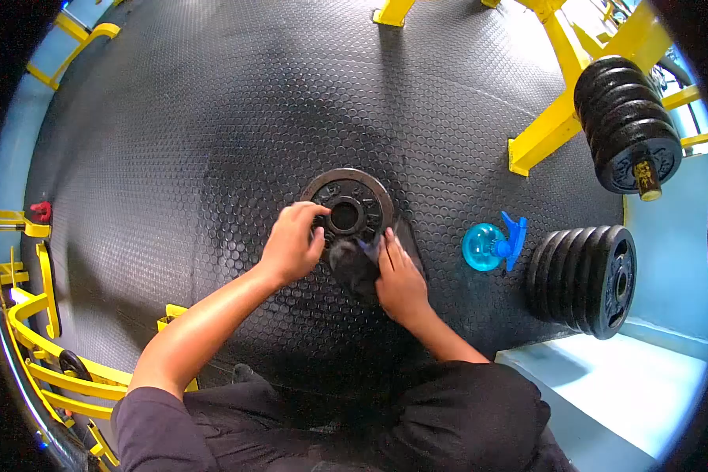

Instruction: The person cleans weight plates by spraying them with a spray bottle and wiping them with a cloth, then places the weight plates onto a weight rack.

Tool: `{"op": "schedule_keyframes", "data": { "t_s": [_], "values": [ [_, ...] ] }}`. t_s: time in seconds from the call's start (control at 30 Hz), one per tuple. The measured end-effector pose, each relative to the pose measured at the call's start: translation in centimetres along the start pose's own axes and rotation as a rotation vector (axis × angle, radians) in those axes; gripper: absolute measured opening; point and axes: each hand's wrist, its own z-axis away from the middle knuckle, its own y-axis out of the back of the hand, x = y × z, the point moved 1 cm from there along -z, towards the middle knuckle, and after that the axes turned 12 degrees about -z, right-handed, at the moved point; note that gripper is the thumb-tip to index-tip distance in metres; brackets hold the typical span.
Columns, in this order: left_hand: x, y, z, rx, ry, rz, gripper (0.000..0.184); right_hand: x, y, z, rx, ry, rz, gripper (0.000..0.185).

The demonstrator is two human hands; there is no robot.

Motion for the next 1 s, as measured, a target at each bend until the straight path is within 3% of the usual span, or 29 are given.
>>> {"op": "schedule_keyframes", "data": {
  "t_s": [0.17,0.23,0.27,0.3,0.37,0.47,0.7,0.77,0.83,0.9,0.93,1.0],
  "values": [
    [2.3,-3.0,0.0,-0.191,-0.242,-0.207,0.056,1.4,-0.3,7.0,0.146,-0.009,0.065,0.048],
    [3.1,-3.8,-0.2,-0.236,-0.202,-0.214,0.066,0.6,0.6,8.6,0.384,-0.067,0.098,0.044],
    [3.8,-3.9,-0.3,-0.24,-0.208,-0.218,0.066,0.4,0.9,8.6,0.384,0.007,-0.108,0.053],
    [4.4,-4.0,-0.3,-0.269,-0.186,-0.287,0.075,-0.1,1.0,8.5,0.393,0.003,-0.11,0.053],
    [5.2,-4.1,-0.3,-0.299,-0.176,-0.362,0.085,-1.7,0.2,7.9,0.056,-0.062,0.076,0.064],
    [4.8,-4.6,-0.7,-0.246,-0.395,-0.541,0.109,-1.1,-1.7,7.6,0.112,-0.041,0.189,0.064],
    [4.9,-4.2,-1.5,-0.298,-0.352,-0.454,0.112,1.1,-2.2,7.8,0.245,0.016,0.134,0.046],
    [5.3,-4.0,-1.7,-0.301,-0.346,-0.375,0.109,2.3,-1.7,8.2,0.337,-0.021,-0.205,0.041],
    [7.2,-2.0,-1.9,-0.323,-0.203,-0.16,0.104,2.5,-0.1,8.6,0.397,-0.036,-0.308,0.036],
    [9.3,0.3,-2.5,-0.368,-0.137,-0.09,0.096,2.8,1.7,8.7,0.401,-0.404,-0.884,0.034],
    [9.3,1.0,-2.6,-0.382,-0.057,0.068,0.092,2.7,1.5,8.8,0.575,-0.522,-0.979,0.034],
    [10.7,2.7,-2.4,-0.421,0.187,0.528,0.074,3.4,2.1,8.4,0.668,-0.483,-1.186,0.034]
  ]
}}
